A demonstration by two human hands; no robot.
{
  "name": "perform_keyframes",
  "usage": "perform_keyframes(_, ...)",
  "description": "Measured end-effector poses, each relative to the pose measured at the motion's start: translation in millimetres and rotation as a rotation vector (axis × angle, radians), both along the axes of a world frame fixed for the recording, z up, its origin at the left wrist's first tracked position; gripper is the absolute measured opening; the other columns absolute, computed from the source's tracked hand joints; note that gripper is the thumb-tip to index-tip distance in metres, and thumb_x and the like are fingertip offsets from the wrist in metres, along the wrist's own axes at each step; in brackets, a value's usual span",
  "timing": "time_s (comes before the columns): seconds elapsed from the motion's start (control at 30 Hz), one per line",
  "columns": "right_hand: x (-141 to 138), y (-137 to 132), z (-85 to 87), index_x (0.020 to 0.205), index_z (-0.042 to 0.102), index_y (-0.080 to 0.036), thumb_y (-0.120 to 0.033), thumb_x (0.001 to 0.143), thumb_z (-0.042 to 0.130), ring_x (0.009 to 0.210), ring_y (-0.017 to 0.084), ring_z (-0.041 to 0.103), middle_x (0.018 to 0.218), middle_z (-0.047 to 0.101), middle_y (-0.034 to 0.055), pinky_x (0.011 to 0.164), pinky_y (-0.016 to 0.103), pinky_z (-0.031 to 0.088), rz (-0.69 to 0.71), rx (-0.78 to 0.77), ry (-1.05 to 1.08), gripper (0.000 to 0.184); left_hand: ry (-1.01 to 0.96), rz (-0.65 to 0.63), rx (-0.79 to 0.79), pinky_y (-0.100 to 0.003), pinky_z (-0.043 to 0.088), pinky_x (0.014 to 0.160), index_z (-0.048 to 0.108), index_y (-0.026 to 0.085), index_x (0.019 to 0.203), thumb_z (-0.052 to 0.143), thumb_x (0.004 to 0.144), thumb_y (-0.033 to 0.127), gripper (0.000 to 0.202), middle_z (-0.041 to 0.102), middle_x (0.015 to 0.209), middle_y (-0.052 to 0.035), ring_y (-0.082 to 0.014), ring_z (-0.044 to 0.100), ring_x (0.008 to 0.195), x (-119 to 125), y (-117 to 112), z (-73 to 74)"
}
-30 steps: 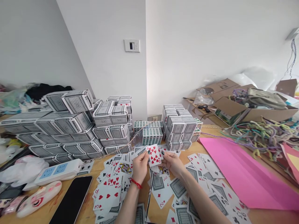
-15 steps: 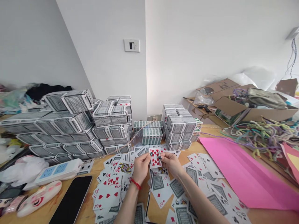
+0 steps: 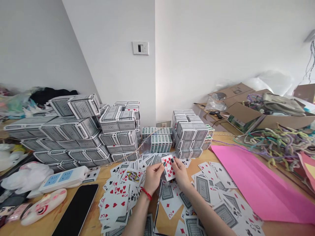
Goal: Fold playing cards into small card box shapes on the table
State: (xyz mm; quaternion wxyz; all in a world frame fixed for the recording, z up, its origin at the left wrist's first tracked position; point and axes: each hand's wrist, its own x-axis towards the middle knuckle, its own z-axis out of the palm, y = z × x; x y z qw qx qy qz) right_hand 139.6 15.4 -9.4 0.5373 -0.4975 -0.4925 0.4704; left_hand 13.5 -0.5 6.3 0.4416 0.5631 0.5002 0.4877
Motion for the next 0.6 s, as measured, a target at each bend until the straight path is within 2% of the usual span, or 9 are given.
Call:
perform_keyframes(0.17, -2.6, -1.2, 0.1, 0.057, 0.036, -0.020, -0.051, 0.077, 0.037, 0.049, 0.011, 0.036, 0.053, 0.039, -0.0037, 0.047, 0.022, 0.033, -0.031, 0.036, -0.182, 0.037, 0.002, 0.027, -0.010, -0.020, 0.022, 0.043, 0.039, 0.016, 0.047, 0.047, 0.072, 0.040, 0.036, 0.030, 0.047, 0.0050, -0.0074, 0.027, 0.047, 1.2, -0.1, 1.0)
perform_keyframes(0.37, -6.5, -2.8, -3.0, 0.051, 0.026, -0.022, -0.053, 0.078, 0.029, 0.045, 0.011, 0.031, 0.047, 0.031, -0.0045, 0.044, 0.023, 0.027, -0.100, 0.040, -0.343, 0.041, 0.087, 0.088, 0.085, -0.020, 0.021, 0.042, 0.034, 0.017, 0.048, 0.046, 0.075, 0.036, 0.034, 0.026, 0.047, 0.0060, -0.0072, 0.025, 0.046, 3.3, -1.0, -0.9)
perform_keyframes(0.6, -12.5, -7.5, 1.7, 0.047, 0.021, -0.023, -0.047, 0.079, 0.030, 0.039, 0.010, 0.028, 0.039, 0.028, -0.0052, 0.039, 0.023, 0.022, -0.143, 0.100, -0.396, 0.041, 0.165, 0.202, 0.100, -0.021, 0.027, 0.047, 0.032, 0.020, 0.057, 0.039, 0.079, 0.036, 0.028, 0.030, 0.051, 0.0058, -0.0094, 0.032, 0.047, 11.3, -2.0, -9.1)
